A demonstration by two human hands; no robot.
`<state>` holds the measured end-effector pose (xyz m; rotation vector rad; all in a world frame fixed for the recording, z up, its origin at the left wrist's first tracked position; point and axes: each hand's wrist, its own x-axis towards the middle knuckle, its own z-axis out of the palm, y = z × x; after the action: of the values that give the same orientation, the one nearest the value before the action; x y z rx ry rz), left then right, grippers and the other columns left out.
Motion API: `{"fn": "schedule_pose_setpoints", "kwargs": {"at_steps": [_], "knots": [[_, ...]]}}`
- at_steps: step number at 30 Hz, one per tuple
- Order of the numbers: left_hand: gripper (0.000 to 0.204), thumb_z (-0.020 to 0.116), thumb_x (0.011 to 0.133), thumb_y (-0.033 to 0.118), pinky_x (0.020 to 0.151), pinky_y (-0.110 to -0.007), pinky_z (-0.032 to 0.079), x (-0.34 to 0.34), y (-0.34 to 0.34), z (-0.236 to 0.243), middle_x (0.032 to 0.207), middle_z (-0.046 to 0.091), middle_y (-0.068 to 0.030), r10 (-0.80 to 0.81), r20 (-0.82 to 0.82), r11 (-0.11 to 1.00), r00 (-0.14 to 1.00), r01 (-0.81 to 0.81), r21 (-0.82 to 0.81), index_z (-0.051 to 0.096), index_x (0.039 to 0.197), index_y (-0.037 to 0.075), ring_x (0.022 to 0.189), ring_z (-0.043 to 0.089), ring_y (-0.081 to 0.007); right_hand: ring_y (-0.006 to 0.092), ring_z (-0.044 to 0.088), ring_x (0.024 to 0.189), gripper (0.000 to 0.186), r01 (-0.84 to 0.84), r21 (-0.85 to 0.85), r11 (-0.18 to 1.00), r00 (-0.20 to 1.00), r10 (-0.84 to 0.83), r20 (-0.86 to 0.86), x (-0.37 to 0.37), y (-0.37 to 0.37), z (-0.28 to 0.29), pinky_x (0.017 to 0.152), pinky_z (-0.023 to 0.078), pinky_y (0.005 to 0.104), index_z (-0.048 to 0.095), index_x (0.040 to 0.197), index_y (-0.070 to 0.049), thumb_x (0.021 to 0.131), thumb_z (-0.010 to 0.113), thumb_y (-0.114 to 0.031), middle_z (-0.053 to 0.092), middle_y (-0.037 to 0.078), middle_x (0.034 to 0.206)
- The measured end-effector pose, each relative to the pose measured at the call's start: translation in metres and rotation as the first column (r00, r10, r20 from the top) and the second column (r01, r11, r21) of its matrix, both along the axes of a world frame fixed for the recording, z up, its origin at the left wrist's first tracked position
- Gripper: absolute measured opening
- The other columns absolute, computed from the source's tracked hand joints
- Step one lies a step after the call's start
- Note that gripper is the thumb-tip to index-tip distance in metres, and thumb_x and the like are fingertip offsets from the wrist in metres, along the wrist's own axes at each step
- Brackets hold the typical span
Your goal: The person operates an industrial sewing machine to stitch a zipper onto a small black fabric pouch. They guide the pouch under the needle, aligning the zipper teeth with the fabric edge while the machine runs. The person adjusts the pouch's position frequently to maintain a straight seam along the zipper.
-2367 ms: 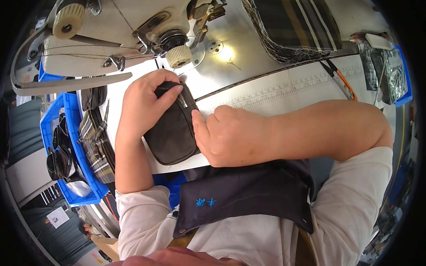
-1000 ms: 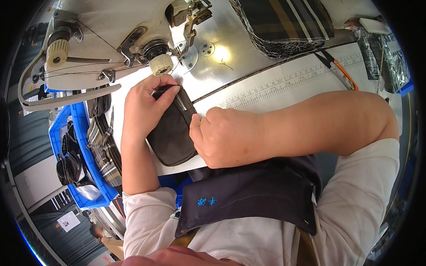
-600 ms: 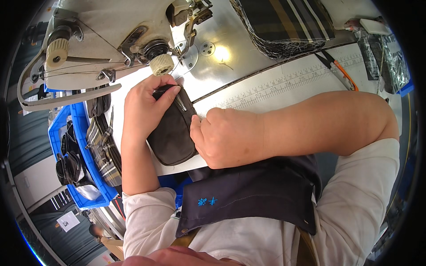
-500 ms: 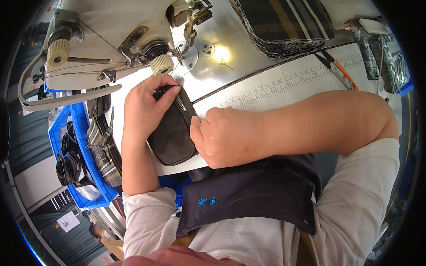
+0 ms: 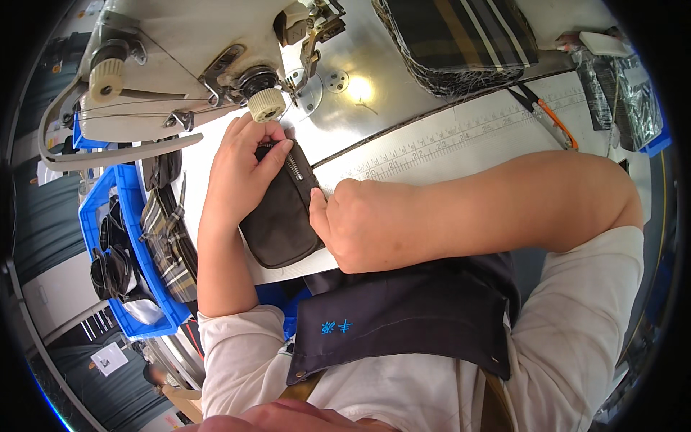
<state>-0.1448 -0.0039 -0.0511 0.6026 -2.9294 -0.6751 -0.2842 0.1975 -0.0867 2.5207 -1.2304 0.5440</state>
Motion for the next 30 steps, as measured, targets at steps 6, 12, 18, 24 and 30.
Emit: {"fn": "schedule_pose_setpoints", "kwargs": {"at_steps": [6,12,18,24,30], "knots": [[0.025,0.073,0.097,0.020,0.084,-0.042,0.052,-0.017,-0.016,-0.003,0.098,0.072,-0.0175,0.142,0.039,0.987,0.989,-0.144,0.070,0.073,0.108,-0.002,0.093,0.067,-0.0340,0.0175,0.057,0.057,0.045,0.117,0.033,0.993,0.986,-0.112,-0.127,-0.017,-0.014,-0.001,0.049,0.043,0.0315,0.074,0.113,0.016,0.077,0.070,-0.011,0.074,0.027,0.101],[0.014,0.077,0.094,0.015,0.074,-0.043,0.057,-0.026,-0.074,-0.046,0.092,0.077,-0.0097,-0.127,-0.250,0.988,0.960,0.098,-0.123,0.077,0.104,0.005,0.086,0.073,-0.0288,0.0163,0.061,0.059,0.031,0.272,0.052,0.961,0.938,-0.253,-0.238,-0.027,-0.031,-0.003,0.051,0.046,0.0311,0.076,0.114,0.009,0.090,0.072,-0.009,0.075,0.028,0.122],[0.026,0.081,0.089,0.015,0.089,-0.043,0.057,-0.044,-0.084,-0.049,0.110,0.078,-0.0126,-0.140,-0.207,0.984,0.968,0.113,-0.136,0.078,0.114,0.006,0.104,0.072,-0.0297,0.0158,0.061,0.059,0.033,0.336,0.123,0.934,0.930,-0.309,-0.198,-0.035,-0.037,0.003,0.050,0.047,0.0315,0.073,0.120,0.010,0.092,0.070,-0.007,0.074,0.026,0.120],[0.028,0.079,0.090,0.012,0.094,-0.043,0.057,-0.045,-0.088,-0.048,0.118,0.076,-0.0154,-0.140,-0.211,0.976,0.967,0.100,-0.191,0.076,0.117,0.006,0.112,0.071,-0.0322,0.0196,0.063,0.061,0.041,0.344,0.252,0.905,0.939,-0.336,-0.073,-0.034,-0.040,0.000,0.052,0.050,0.0361,0.064,0.125,0.010,0.088,0.068,-0.007,0.067,0.019,0.105],[0.021,0.081,0.087,0.013,0.087,-0.044,0.059,-0.026,-0.050,-0.002,0.106,0.078,-0.0147,-0.013,-0.259,0.950,0.966,-0.069,-0.305,0.079,0.107,0.007,0.099,0.073,-0.0343,0.0191,0.067,0.077,0.051,0.353,0.263,0.898,0.936,-0.335,-0.112,-0.038,-0.038,-0.001,0.064,0.055,0.0342,0.068,0.131,0.009,0.083,0.068,-0.007,0.068,0.021,0.136]]}}
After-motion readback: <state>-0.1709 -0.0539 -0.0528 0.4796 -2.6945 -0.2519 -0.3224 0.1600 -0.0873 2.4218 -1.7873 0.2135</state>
